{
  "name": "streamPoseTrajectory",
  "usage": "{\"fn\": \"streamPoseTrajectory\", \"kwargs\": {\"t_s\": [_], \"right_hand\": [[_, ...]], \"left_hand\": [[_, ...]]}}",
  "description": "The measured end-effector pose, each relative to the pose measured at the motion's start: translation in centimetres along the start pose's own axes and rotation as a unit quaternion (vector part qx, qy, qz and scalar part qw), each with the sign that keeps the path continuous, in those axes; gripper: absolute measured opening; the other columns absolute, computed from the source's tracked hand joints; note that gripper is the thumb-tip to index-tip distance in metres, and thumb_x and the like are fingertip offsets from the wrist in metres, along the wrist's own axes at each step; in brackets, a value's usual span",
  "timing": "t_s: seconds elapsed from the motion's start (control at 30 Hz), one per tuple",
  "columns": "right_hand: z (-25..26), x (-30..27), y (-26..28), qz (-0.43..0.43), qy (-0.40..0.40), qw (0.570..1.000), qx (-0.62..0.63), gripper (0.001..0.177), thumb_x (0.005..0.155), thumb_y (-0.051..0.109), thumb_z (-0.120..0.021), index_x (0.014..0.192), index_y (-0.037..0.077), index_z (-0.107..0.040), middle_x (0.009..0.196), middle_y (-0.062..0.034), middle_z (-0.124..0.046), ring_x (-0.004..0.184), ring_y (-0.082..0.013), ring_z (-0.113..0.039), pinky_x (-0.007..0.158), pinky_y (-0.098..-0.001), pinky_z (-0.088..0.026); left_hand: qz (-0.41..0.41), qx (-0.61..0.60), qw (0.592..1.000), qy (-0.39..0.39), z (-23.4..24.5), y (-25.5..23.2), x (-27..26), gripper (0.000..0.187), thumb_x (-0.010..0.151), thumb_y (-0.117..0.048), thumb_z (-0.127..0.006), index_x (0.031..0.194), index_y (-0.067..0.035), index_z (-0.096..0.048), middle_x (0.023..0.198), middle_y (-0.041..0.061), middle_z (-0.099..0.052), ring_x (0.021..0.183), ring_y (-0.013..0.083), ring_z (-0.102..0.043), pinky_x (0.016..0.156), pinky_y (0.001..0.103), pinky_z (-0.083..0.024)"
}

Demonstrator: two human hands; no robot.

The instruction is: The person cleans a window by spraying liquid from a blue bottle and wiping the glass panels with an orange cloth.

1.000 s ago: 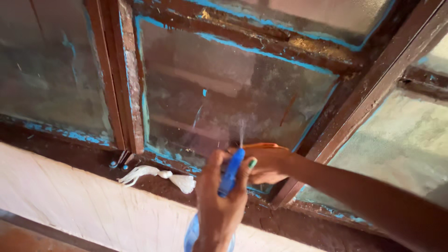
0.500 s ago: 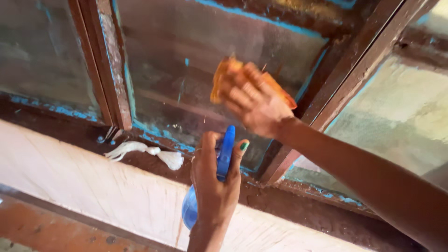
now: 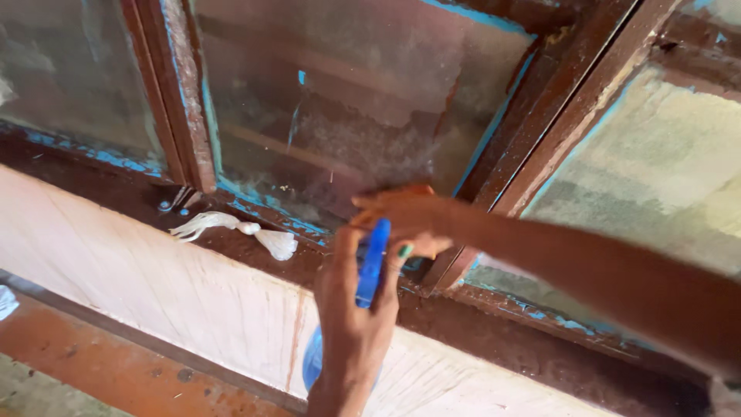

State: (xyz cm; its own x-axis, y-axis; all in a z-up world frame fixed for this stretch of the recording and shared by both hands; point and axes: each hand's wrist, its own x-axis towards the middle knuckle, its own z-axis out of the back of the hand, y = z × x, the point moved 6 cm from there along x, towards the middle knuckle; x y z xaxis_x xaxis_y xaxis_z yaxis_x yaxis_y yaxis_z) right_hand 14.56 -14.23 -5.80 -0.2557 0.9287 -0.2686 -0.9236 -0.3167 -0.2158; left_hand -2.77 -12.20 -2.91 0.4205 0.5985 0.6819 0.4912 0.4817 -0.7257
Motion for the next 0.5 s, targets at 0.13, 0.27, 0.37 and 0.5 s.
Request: {"fn": "streamPoseTrajectory", "kwargs": {"t_s": [0.13,0.27,0.37,0.5], "right_hand": [[5.8,1.5,-1.9,0.056,-0.049,0.945,-0.320,0.042,0.069,0.033,-0.073,0.108,0.018,-0.066,0.146,-0.0086,-0.055,0.152,-0.0337,-0.038,0.125,-0.0610,-0.027],[9.5,2.7,-1.9,-0.071,-0.187,0.891,-0.407,0.054,0.076,0.029,-0.071,0.127,0.016,-0.065,0.144,-0.0117,-0.055,0.145,-0.0331,-0.043,0.123,-0.0619,-0.026],[8.6,3.6,-1.1,-0.125,-0.194,0.864,-0.447,0.056,0.076,0.029,-0.071,0.130,0.015,-0.064,0.143,-0.0092,-0.054,0.145,-0.0319,-0.043,0.123,-0.0616,-0.023],[5.2,5.1,-0.4,-0.112,-0.114,0.877,-0.454,0.073,0.067,0.037,-0.070,0.135,0.011,-0.061,0.150,-0.0111,-0.050,0.142,-0.0319,-0.040,0.121,-0.0606,-0.021]], "left_hand": [[0.093,0.086,0.992,-0.009,-0.1,1.8,0.0,0.028,0.091,-0.023,-0.078,0.100,-0.005,-0.058,0.075,0.012,-0.062,0.065,0.0302,-0.061,0.059,0.043,-0.045],[0.057,0.063,0.995,-0.045,1.1,1.7,0.8,0.027,0.092,-0.023,-0.077,0.105,-0.006,-0.059,0.081,0.009,-0.064,0.070,0.0271,-0.063,0.063,0.039,-0.048],[0.077,0.045,0.995,-0.050,1.9,2.4,1.2,0.026,0.094,-0.023,-0.075,0.104,-0.007,-0.058,0.084,0.008,-0.064,0.071,0.0243,-0.064,0.064,0.037,-0.050],[0.054,0.100,0.992,-0.057,2.7,2.9,1.3,0.027,0.094,-0.022,-0.077,0.102,-0.005,-0.058,0.083,0.010,-0.062,0.072,0.0266,-0.061,0.067,0.038,-0.049]]}}
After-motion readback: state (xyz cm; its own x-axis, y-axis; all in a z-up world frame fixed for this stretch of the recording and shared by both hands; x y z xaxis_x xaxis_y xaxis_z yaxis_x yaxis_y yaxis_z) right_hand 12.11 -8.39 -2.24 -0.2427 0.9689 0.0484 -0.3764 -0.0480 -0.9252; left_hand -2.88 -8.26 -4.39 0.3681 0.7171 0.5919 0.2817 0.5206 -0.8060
